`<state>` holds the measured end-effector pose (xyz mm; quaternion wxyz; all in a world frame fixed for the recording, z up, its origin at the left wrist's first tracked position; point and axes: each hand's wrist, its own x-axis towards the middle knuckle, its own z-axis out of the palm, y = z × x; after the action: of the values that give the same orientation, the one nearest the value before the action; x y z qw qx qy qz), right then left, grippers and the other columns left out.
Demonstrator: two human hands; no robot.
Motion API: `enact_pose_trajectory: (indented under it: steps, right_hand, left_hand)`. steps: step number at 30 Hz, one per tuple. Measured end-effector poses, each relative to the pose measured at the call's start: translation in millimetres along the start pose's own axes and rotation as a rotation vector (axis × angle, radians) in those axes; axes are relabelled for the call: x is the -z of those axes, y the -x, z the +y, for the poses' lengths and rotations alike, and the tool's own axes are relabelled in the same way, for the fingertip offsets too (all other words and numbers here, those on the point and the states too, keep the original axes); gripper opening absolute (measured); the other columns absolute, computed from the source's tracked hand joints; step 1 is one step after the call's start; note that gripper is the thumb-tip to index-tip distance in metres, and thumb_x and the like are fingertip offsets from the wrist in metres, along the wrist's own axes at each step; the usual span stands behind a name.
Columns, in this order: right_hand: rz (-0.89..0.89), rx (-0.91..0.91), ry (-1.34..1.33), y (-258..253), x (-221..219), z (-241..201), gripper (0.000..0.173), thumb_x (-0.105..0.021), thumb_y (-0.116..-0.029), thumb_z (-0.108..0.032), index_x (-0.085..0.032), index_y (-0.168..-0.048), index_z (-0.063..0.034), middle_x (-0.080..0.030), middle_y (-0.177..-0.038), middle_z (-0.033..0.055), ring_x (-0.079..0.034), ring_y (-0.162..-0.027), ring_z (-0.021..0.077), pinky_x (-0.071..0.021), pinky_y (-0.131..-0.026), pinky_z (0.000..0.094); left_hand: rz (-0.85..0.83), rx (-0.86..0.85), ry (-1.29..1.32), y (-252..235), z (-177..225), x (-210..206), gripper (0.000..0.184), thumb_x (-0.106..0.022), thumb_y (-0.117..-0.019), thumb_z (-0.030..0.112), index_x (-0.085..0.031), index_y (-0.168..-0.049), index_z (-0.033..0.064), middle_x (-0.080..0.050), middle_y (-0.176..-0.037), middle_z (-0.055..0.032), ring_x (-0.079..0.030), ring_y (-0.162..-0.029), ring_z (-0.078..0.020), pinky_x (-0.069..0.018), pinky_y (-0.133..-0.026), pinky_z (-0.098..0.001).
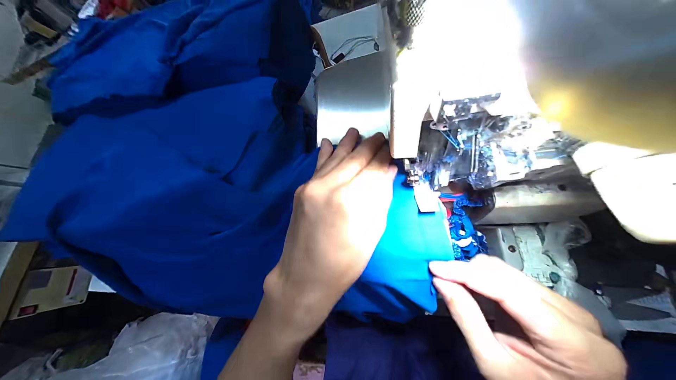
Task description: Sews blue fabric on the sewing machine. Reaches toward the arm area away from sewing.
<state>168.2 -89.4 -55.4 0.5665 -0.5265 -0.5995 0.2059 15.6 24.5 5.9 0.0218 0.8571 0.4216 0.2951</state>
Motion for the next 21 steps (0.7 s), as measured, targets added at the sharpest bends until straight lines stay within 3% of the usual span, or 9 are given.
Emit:
enact_pose_trajectory:
  steps: [2,4,7,9,11,12,15,17,21]
  right_hand:
    - [0.032,0.128,0.088,-12.2,-4.2,8.3,0.011,-0.067,-0.0961,-0.009,-0.077,-0.1,-0.0046,-0.07,-0.08,0.0048,-0.063,-0.08,0.0032,-0.0496,-0.075,0.0121]
    - [0.048,0.205,0.217,-16.9,-7.3,9.8,0.017,-0.065,-0.0968,-0.011,-0.079,-0.104,-0.0034,-0.065,-0.071,0.006,-0.058,-0.069,0.0084,-0.0447,-0.065,0.0176]
    - [0.032,0.211,0.468,-11.1,-11.0,0.9,0.024,-0.061,-0.0995,-0.017,-0.079,-0.109,-0.0032,-0.066,-0.069,0.0072,-0.058,-0.063,0.0155,-0.044,-0.057,0.0262]
    - [-0.009,0.166,0.53,2.8,-19.8,-7.3,0.032,-0.058,-0.1001,-0.021,-0.076,-0.114,0.0012,-0.072,-0.078,0.0103,-0.066,-0.07,0.0195,-0.0515,-0.064,0.0297]
    - [-0.082,0.115,0.446,19.2,-32.0,-13.0,0.041,-0.056,-0.1019,-0.025,-0.068,-0.124,0.0078,-0.074,-0.092,0.0137,-0.07,-0.085,0.0218,-0.0557,-0.081,0.0327]
    - [-0.116,0.102,0.371,25.9,-37.2,-16.4,0.045,-0.057,-0.102,-0.026,-0.065,-0.126,0.0109,-0.075,-0.1,0.0171,-0.072,-0.093,0.0231,-0.0562,-0.089,0.0336]
    - [-0.202,0.138,0.129,30.4,-44.3,-24.7,0.054,-0.058,-0.1021,-0.023,-0.053,-0.134,0.0193,-0.068,-0.127,0.0279,-0.069,-0.117,0.0248,-0.0507,-0.104,0.0311]
    - [-0.203,0.157,0.011,23.4,-46.4,-27.7,0.058,-0.06,-0.1009,-0.023,-0.048,-0.141,0.0175,-0.062,-0.137,0.0263,-0.063,-0.127,0.018,-0.0481,-0.109,0.0264]
    - [-0.269,0.056,-0.156,-17.8,-45.1,-40.4,0.066,-0.061,-0.1017,-0.025,-0.036,-0.151,0.01,-0.071,-0.121,0.014,-0.071,-0.104,0.0076,-0.0597,-0.092,0.0248]
  left_hand:
    - [0.009,-0.064,-0.032,-12.9,-12.5,-3.0,0.02,-0.064,-0.0928,0.005,-0.078,-0.107,0.0029,-0.076,-0.112,-0.0093,-0.071,-0.111,-0.0218,-0.0516,-0.101,-0.0379]
    - [-0.025,-0.095,-0.049,-23.6,-19.1,-1.2,0.024,-0.063,-0.0935,0.004,-0.076,-0.113,0.0,-0.075,-0.116,-0.0129,-0.07,-0.113,-0.026,-0.051,-0.103,-0.0429]
    - [-0.016,-0.043,-0.128,-45.6,-30.8,-12.3,0.024,-0.06,-0.0996,0.017,-0.074,-0.108,-0.0004,-0.073,-0.112,-0.0161,-0.069,-0.11,-0.029,-0.0519,-0.097,-0.0419]
    - [-0.046,0.023,-0.2,-59.3,-38.9,-18.0,0.032,-0.058,-0.1019,0.027,-0.074,-0.115,0.0033,-0.07,-0.112,-0.0166,-0.065,-0.11,-0.0331,-0.0506,-0.092,-0.0473]
    - [-0.058,0.058,-0.176,-68.2,-48.0,-17.3,0.03,-0.057,-0.1031,0.029,-0.075,-0.11,0.006,-0.068,-0.106,-0.0162,-0.064,-0.105,-0.0353,-0.0466,-0.085,-0.0537]
    - [-0.022,0.062,-0.128,-70.6,-56.2,-15.4,0.027,-0.058,-0.1026,0.027,-0.074,-0.108,0.0054,-0.07,-0.104,-0.0161,-0.066,-0.102,-0.0344,-0.0487,-0.084,-0.0544]
    - [0.152,0.149,0.027,-56.6,-82.8,12.4,0.03,-0.054,-0.1043,0.023,-0.072,-0.112,0.0,-0.071,-0.105,-0.0157,-0.068,-0.096,-0.0239,-0.0545,-0.087,-0.0412]
    - [0.271,0.15,0.099,-30.2,-86.7,42.2,0.03,-0.055,-0.105,0.023,-0.07,-0.114,-0.002,-0.069,-0.103,-0.0145,-0.066,-0.091,-0.0156,-0.0545,-0.082,-0.0305]
    - [0.278,0.143,0.153,26.9,-51.2,91.0,0.022,-0.057,-0.105,0.02,-0.065,-0.114,0.0017,-0.061,-0.101,-0.0073,-0.06,-0.083,-0.0065,-0.0521,-0.071,-0.0196]
